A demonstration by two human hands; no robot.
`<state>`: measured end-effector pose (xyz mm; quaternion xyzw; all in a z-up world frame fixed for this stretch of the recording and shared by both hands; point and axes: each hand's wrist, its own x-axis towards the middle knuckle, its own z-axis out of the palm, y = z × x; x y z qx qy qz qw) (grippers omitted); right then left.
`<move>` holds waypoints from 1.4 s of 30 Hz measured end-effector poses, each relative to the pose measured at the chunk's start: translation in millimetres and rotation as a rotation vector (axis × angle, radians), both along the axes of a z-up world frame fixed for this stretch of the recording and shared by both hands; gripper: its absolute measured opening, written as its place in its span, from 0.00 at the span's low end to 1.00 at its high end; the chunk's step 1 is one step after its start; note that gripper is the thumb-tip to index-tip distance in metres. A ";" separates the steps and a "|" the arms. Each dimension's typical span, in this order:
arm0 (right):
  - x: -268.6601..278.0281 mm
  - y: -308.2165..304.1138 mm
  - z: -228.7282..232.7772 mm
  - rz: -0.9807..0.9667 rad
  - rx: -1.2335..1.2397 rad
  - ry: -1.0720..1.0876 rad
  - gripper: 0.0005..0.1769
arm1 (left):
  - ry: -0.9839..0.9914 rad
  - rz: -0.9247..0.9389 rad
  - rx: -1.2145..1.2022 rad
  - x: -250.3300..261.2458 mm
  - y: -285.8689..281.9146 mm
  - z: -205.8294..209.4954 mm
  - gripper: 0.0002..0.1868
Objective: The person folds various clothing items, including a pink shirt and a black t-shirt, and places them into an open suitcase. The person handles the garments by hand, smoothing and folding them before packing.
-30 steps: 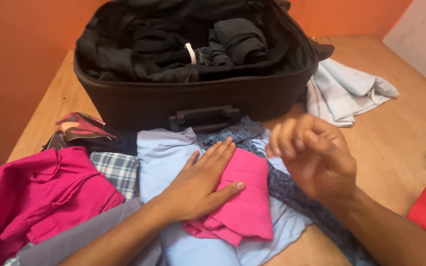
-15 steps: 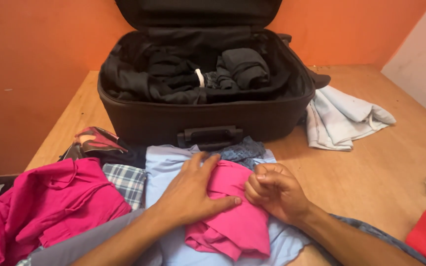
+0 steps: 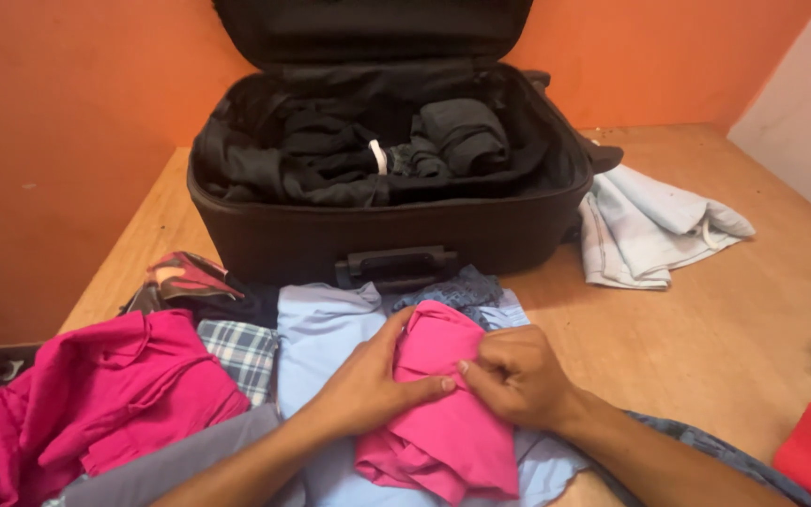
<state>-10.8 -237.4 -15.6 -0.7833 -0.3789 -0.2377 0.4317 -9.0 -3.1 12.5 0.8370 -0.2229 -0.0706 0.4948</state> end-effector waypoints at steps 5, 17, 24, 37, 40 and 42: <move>5.5 -2.2 -8.6 -0.089 0.101 -0.023 0.25 | 0.151 -0.074 -0.180 12.5 6.1 -4.6 0.52; 7.0 4.0 -13.7 -0.081 -0.125 0.177 0.26 | -0.642 0.318 -0.523 47.8 45.1 73.8 0.32; -1.3 8.1 3.5 -0.020 -0.250 0.186 0.25 | -0.918 0.307 -0.136 183.5 49.6 141.2 0.09; 15.7 2.6 -22.4 0.165 -0.350 0.174 0.27 | -0.703 0.165 0.223 388.4 11.5 81.6 0.19; 24.2 -2.9 -27.6 0.184 -0.398 0.166 0.25 | -0.256 0.226 1.003 401.9 27.7 34.0 0.25; 24.0 -6.1 -33.7 0.213 -0.439 0.177 0.17 | -0.095 0.198 0.911 410.0 30.3 15.9 0.31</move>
